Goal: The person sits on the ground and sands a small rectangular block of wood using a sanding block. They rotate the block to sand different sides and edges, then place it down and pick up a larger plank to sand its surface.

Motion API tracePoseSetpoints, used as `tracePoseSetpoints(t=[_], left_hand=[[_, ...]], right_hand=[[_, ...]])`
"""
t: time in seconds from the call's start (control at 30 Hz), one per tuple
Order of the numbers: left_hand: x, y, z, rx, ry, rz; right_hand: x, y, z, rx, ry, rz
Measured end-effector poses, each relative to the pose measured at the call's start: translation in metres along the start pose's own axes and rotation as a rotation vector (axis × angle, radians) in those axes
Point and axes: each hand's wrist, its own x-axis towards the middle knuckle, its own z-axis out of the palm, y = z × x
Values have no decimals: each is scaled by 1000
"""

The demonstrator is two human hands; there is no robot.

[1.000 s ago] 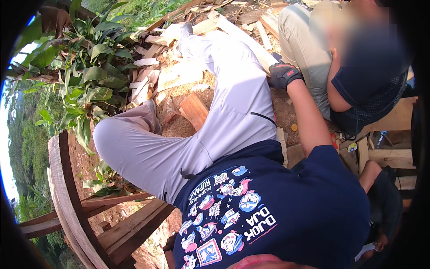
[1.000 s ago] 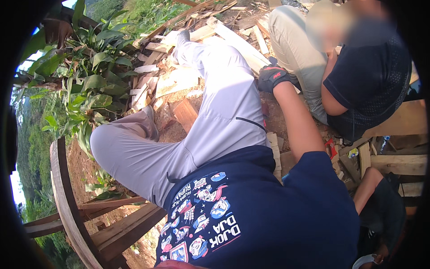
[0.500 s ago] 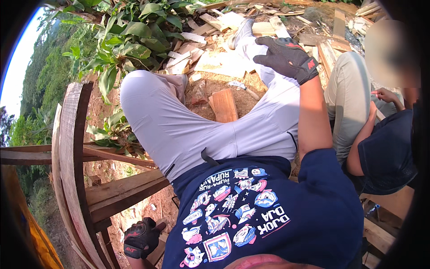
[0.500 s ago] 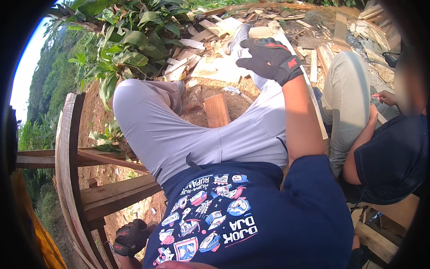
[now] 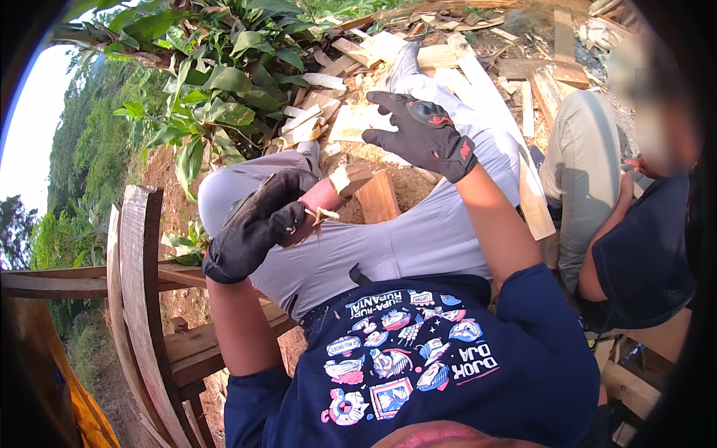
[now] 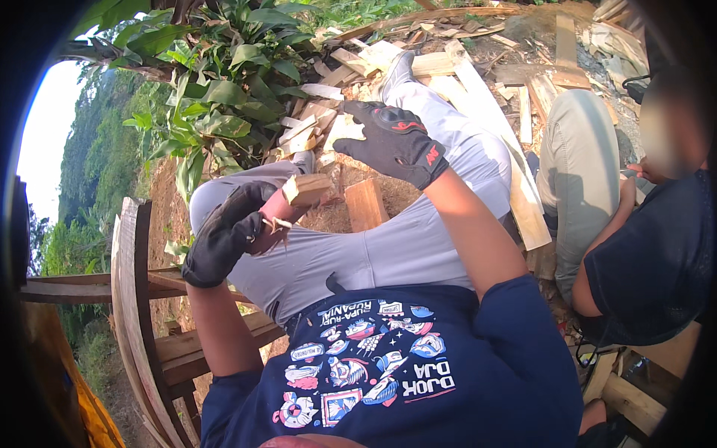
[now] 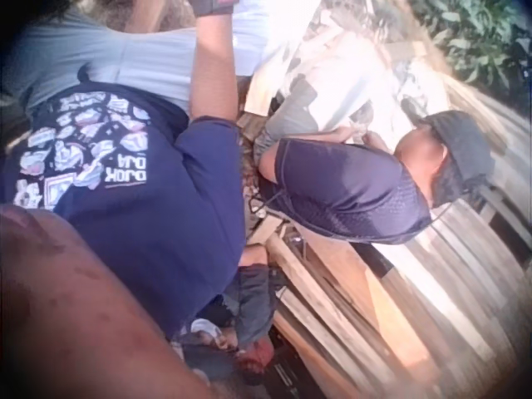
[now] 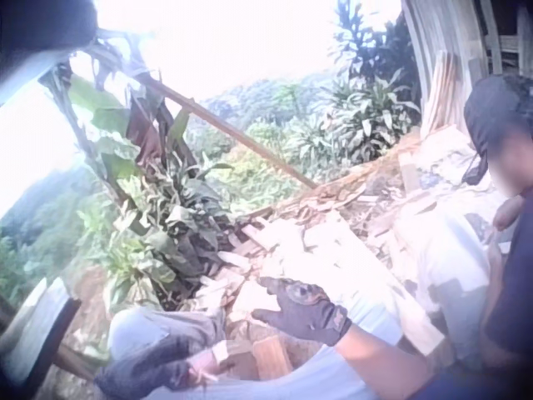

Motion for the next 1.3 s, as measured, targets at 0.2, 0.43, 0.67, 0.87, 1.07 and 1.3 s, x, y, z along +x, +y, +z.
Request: tracePoseSetpoints(t=[0.2, 0.43, 0.67, 0.87, 1.07, 1.3], left_hand=[[166, -53, -57, -234, -87, 312], [232, -76, -73, -567, -12, 98], [221, -87, -67, 90, 104, 121], [236, -124, -79, 51, 95, 275], [235, -124, -83, 508, 103, 536], [207, -59, -135, 1038, -11, 80]], right_hand=[[-3, -24, -8, 195, 357, -10], [59, -41, 31, -51, 410, -87], [107, -37, 80, -97, 398, -179], [105, -49, 89, 66, 434, -220], [103, -32, 100, 73, 416, -172], [101, 19, 101, -164, -68, 299]])
